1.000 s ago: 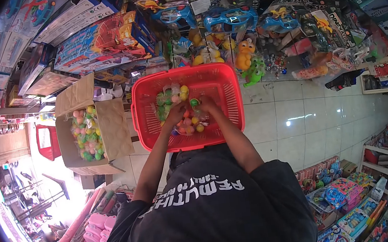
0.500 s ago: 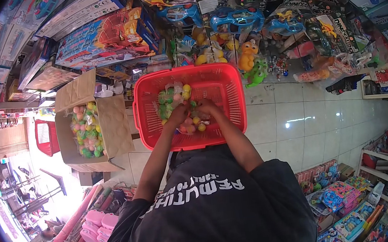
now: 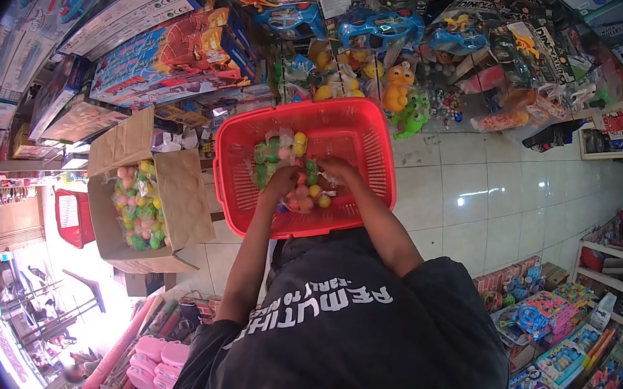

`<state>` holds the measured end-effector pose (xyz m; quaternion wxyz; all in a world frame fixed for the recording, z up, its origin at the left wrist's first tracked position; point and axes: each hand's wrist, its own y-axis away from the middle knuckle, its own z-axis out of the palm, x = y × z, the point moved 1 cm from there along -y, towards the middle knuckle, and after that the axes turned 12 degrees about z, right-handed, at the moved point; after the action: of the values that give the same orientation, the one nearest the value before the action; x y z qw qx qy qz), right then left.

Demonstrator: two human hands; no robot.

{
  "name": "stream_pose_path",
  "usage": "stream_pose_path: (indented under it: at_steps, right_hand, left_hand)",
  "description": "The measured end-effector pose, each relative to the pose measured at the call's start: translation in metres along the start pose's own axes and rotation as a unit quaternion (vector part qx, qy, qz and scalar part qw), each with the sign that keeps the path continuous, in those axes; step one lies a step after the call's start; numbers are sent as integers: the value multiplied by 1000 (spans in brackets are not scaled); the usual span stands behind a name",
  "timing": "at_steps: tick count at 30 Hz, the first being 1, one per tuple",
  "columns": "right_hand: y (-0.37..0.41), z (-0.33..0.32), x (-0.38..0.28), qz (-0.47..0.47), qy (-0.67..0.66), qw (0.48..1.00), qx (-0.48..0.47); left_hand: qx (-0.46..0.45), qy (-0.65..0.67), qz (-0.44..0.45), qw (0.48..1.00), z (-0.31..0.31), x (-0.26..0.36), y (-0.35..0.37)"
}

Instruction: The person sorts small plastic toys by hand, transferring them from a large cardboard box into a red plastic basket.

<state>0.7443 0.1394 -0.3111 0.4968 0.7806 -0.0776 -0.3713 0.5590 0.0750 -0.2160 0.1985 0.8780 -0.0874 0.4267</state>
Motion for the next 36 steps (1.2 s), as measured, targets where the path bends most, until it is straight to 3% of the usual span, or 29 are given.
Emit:
stream_pose_path:
  at_steps: [4, 10, 12, 13, 15, 16, 18, 19, 21, 22, 24, 25, 27, 28, 30, 31, 32, 33, 34, 36]
  right_hand:
    - [17, -11, -9, -37, 44, 998, -18]
    - [65, -22, -30, -68, 106, 988, 84]
    - [88, -24, -37, -154, 140, 966, 151]
    - [96, -22, -37, -154, 141, 967, 148]
    - [113, -19, -38, -234, 104, 943, 212]
    - [128, -17, -40, -234, 106, 943, 210]
    - [160, -14, -47, -266, -36, 955, 126]
    - [169, -12, -46, -267, -34, 955, 124]
    - [188, -7, -44, -274, -89, 957, 26]
    - [203, -8, -48, -274, -86, 958, 21]
    - [233, -9, -57, -190, -120, 957, -185]
    - [244, -10, -59, -190, -117, 957, -185]
    - [262, -4, -61, -114, -80, 940, -310]
    - [266, 1, -59, -116, -77, 941, -307]
    - [275, 15, -54, -89, -51, 926, -363]
    - [275, 22, -48, -75, -30, 930, -359]
    - [272, 31, -39, -79, -26, 931, -356]
    - [268, 41, -30, -141, 36, 938, -314]
    - [262, 52, -21, -201, 98, 937, -269]
    - [246, 76, -8, -178, 134, 944, -242]
  left_hand:
    - [21, -19, 21, 999, -11, 2, 12]
    - [137, 81, 17, 987, -42, 34, 65]
    - [178, 296, 11, 938, -46, 44, 86]
    - [179, 297, 9, 938, -54, 61, 100]
    - [166, 470, -48, 866, -66, 95, 129]
    - [168, 471, -49, 864, -63, 95, 143]
    - [80, 546, -42, 833, -58, 92, 173]
    - [84, 548, -43, 831, -54, 88, 184]
    - [11, 544, -75, 835, -36, 73, 203]
    - [16, 546, -77, 834, -26, 63, 210]
    - [-10, 500, -132, 856, -1, 34, 220]
    - [-8, 502, -131, 855, 16, 15, 224]
    - [71, 438, -207, 872, 56, -37, 231]
    - [72, 438, -202, 873, 79, -63, 237]
    - [129, 175, -193, 957, 119, -113, 251]
    - [132, 175, -188, 957, 135, -132, 260]
    - [144, 277, -221, 924, 147, -150, 269]
    - [154, 375, -250, 879, 150, -160, 275]
    - [160, 374, -246, 880, 141, -154, 277]
    - [155, 357, -323, 863, 128, -139, 283]
